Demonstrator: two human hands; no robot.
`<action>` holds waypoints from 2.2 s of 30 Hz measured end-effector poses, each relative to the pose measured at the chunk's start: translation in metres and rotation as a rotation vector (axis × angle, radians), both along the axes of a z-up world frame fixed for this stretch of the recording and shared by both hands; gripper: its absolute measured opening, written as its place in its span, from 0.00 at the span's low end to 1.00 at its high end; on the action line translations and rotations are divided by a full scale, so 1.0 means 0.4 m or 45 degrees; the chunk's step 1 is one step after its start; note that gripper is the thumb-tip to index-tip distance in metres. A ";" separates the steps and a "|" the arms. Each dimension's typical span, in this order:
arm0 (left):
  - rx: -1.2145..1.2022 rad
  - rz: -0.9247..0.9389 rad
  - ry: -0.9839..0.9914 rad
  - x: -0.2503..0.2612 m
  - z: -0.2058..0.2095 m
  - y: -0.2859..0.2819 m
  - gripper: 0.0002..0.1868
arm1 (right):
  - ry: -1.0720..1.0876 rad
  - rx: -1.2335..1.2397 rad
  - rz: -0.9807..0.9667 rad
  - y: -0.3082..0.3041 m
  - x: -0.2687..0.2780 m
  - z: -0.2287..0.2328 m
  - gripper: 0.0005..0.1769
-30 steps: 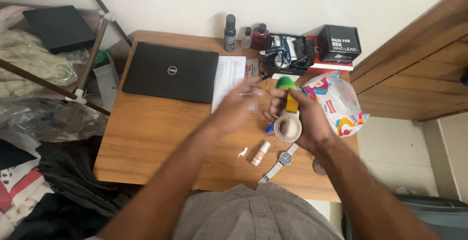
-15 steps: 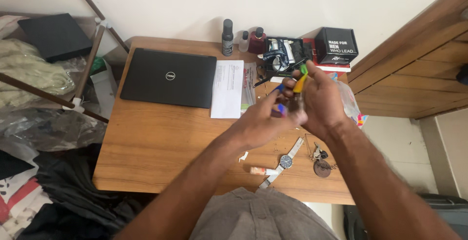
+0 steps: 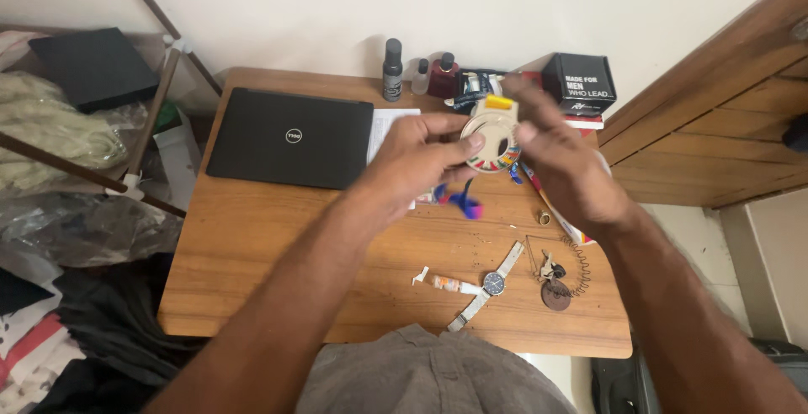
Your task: The person organizes a cluttered wooden desk by moving a laptop from the bed to the table, then arranging various items including a small black box, cables, a lanyard, and papers. They wipe the desk surface with a tissue and place the used tissue in a plastic bag.
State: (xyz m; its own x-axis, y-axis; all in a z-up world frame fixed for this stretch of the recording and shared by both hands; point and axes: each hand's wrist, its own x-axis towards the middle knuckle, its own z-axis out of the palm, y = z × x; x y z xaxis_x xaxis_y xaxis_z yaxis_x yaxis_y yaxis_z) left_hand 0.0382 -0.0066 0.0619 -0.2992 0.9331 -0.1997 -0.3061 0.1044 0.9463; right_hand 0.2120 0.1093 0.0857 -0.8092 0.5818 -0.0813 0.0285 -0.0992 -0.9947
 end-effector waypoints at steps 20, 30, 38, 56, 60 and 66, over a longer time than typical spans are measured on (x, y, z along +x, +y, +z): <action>-0.245 0.635 0.899 -0.020 0.066 -0.022 0.13 | -0.562 0.173 0.213 -0.062 -0.019 0.107 0.21; -0.201 0.061 0.417 0.014 -0.034 -0.039 0.14 | -0.315 -0.315 -0.308 0.009 -0.080 -0.013 0.30; -0.087 0.284 -0.068 -0.005 -0.122 -0.034 0.12 | -0.392 -0.885 -0.039 -0.047 -0.033 -0.090 0.34; -0.199 0.751 0.034 0.016 -0.131 0.031 0.12 | -0.656 -0.655 0.093 -0.067 -0.020 -0.100 0.28; -0.219 0.756 0.678 0.010 -0.130 0.023 0.16 | -0.520 -0.586 0.207 -0.051 -0.015 -0.085 0.35; -0.255 0.421 0.389 0.007 -0.102 0.039 0.16 | -0.325 -0.430 -0.004 0.017 -0.024 -0.117 0.33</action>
State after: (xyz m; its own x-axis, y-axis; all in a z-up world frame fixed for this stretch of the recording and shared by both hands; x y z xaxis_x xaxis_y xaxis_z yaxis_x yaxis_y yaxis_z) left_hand 0.0412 0.0091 0.0213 -0.6457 0.7305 -0.2224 -0.0651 0.2375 0.9692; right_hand 0.2023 0.1162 0.0390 -0.7366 0.4906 -0.4655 0.2689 -0.4192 -0.8672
